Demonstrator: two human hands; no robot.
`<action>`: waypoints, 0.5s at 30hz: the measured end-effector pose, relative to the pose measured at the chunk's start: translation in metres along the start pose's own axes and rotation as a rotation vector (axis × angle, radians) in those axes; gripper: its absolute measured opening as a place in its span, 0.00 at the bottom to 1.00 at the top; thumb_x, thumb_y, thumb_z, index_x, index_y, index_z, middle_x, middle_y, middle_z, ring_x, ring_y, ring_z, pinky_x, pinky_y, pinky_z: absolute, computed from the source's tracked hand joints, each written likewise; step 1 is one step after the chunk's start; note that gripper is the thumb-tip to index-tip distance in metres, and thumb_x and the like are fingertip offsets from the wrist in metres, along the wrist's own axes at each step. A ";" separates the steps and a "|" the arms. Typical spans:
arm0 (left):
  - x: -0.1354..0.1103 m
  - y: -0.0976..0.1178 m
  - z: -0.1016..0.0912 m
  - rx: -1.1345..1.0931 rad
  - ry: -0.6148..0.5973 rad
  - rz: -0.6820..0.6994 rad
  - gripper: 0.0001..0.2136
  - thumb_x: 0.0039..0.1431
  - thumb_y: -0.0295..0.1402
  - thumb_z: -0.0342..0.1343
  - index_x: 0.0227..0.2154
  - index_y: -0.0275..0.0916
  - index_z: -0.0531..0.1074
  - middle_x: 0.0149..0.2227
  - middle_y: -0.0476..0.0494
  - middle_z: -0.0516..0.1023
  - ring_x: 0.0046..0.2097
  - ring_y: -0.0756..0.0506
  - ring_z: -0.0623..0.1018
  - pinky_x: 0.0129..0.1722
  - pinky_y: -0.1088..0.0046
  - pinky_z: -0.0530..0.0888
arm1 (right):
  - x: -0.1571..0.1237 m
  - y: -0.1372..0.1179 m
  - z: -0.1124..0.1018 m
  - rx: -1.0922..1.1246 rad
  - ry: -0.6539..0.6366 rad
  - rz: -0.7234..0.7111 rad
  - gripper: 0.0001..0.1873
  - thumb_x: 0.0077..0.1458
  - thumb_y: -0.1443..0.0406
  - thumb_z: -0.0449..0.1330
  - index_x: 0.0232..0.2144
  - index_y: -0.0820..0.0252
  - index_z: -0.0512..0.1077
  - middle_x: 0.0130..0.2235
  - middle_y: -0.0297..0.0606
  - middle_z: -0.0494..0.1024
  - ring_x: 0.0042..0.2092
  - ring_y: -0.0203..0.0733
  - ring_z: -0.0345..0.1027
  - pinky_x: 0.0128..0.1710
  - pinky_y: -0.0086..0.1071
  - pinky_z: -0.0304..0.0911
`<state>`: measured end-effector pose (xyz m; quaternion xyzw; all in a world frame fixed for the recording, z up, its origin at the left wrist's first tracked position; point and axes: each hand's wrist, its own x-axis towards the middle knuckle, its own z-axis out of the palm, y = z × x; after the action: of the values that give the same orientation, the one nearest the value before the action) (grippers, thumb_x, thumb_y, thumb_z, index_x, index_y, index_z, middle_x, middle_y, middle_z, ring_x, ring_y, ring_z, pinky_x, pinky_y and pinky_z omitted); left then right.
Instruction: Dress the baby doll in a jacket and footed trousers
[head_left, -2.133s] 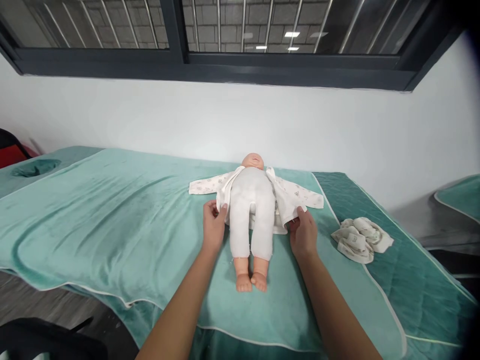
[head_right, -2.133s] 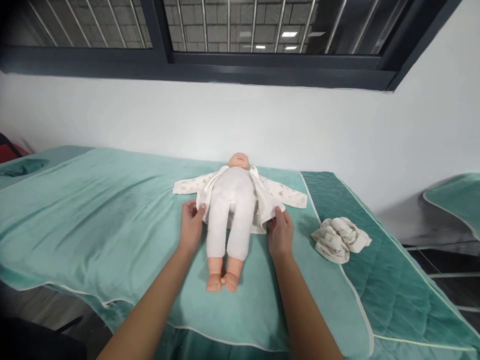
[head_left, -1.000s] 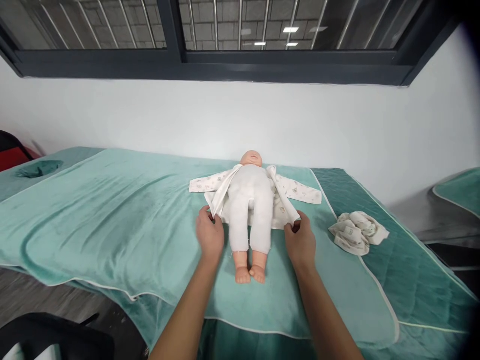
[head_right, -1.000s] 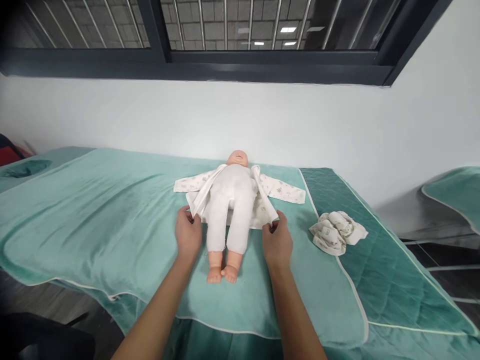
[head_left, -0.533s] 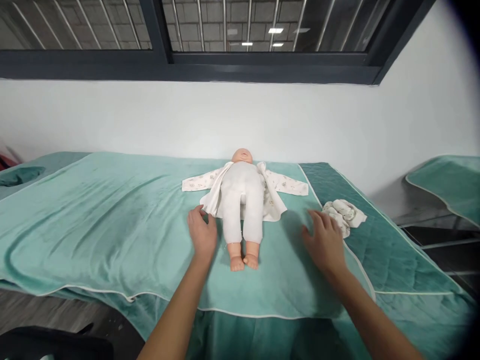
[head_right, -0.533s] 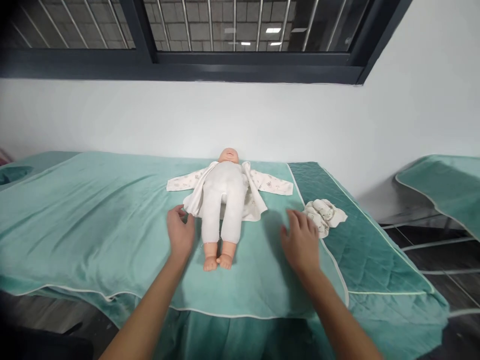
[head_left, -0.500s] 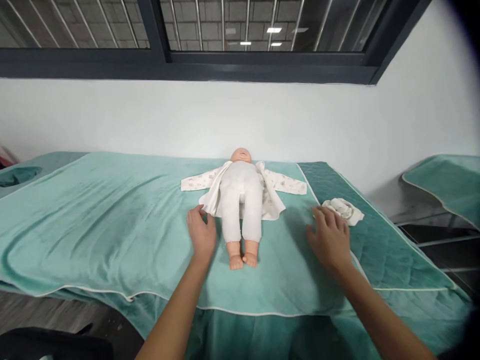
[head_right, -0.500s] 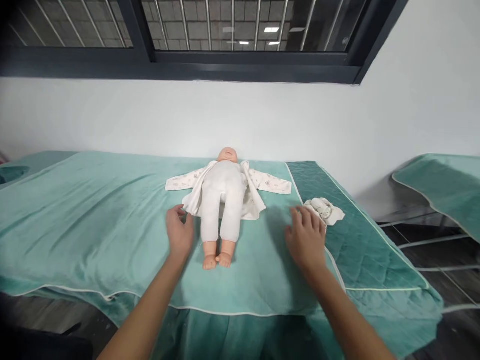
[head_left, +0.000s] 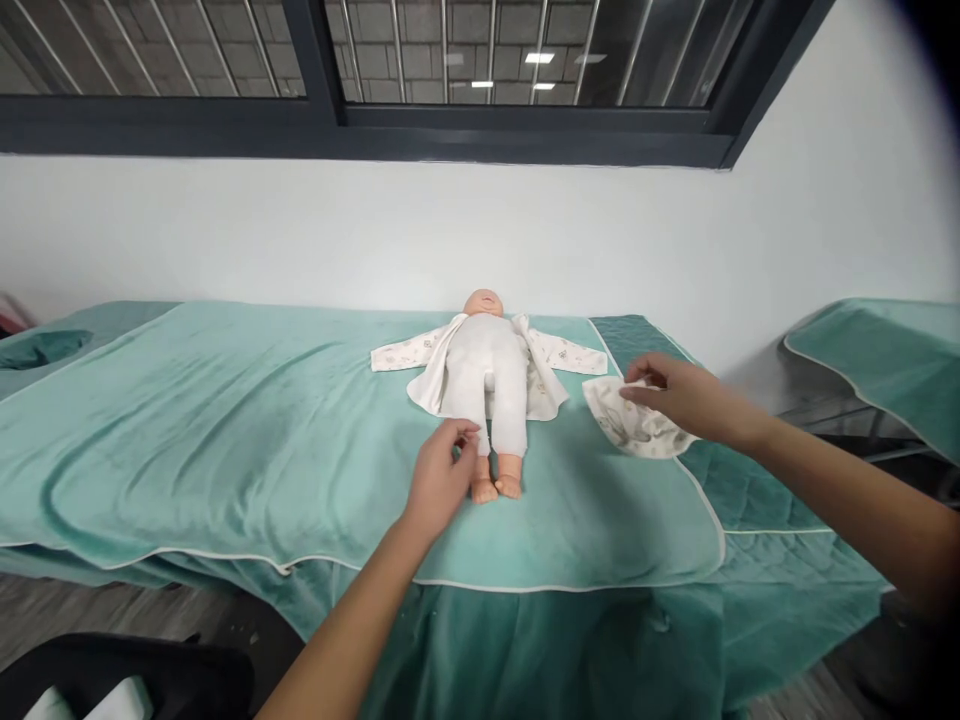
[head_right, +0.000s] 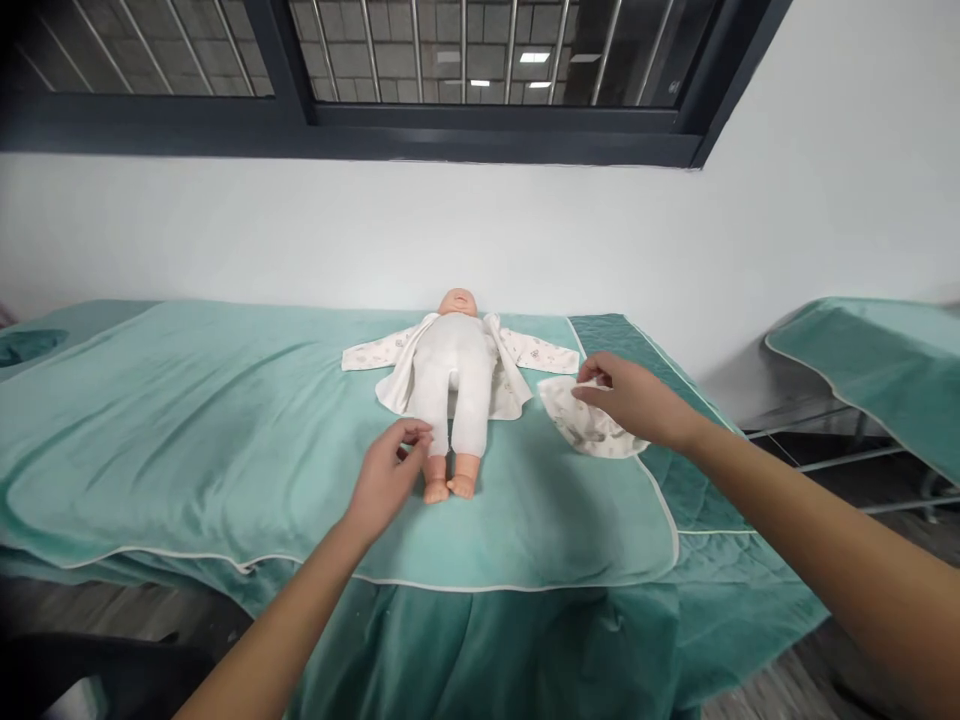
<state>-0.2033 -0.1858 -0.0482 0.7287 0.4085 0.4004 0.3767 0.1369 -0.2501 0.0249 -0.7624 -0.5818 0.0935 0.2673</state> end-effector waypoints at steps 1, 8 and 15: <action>0.000 0.010 0.001 -0.071 -0.079 -0.005 0.09 0.61 0.34 0.53 0.43 0.42 0.73 0.41 0.45 0.78 0.41 0.46 0.77 0.42 0.69 0.73 | -0.002 -0.023 -0.005 0.088 -0.014 -0.004 0.14 0.52 0.53 0.63 0.36 0.55 0.72 0.28 0.31 0.72 0.29 0.38 0.63 0.28 0.32 0.57; -0.007 0.046 0.028 -0.369 -0.357 -0.036 0.37 0.47 0.40 0.69 0.61 0.43 0.63 0.58 0.35 0.72 0.54 0.39 0.75 0.53 0.60 0.73 | -0.017 -0.161 -0.042 0.912 0.027 -0.277 0.10 0.54 0.61 0.66 0.34 0.55 0.69 0.32 0.29 0.70 0.33 0.32 0.66 0.37 0.32 0.66; -0.009 0.034 0.000 -0.555 -0.257 -0.202 0.23 0.53 0.42 0.64 0.51 0.38 0.72 0.47 0.40 0.80 0.47 0.38 0.79 0.46 0.61 0.75 | -0.017 -0.187 -0.077 1.034 0.238 -0.431 0.07 0.56 0.66 0.65 0.31 0.51 0.69 0.37 0.31 0.74 0.43 0.40 0.69 0.45 0.41 0.67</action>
<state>-0.1962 -0.2072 -0.0212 0.5987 0.3030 0.3617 0.6472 0.0099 -0.2556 0.1829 -0.4020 -0.5688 0.2226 0.6821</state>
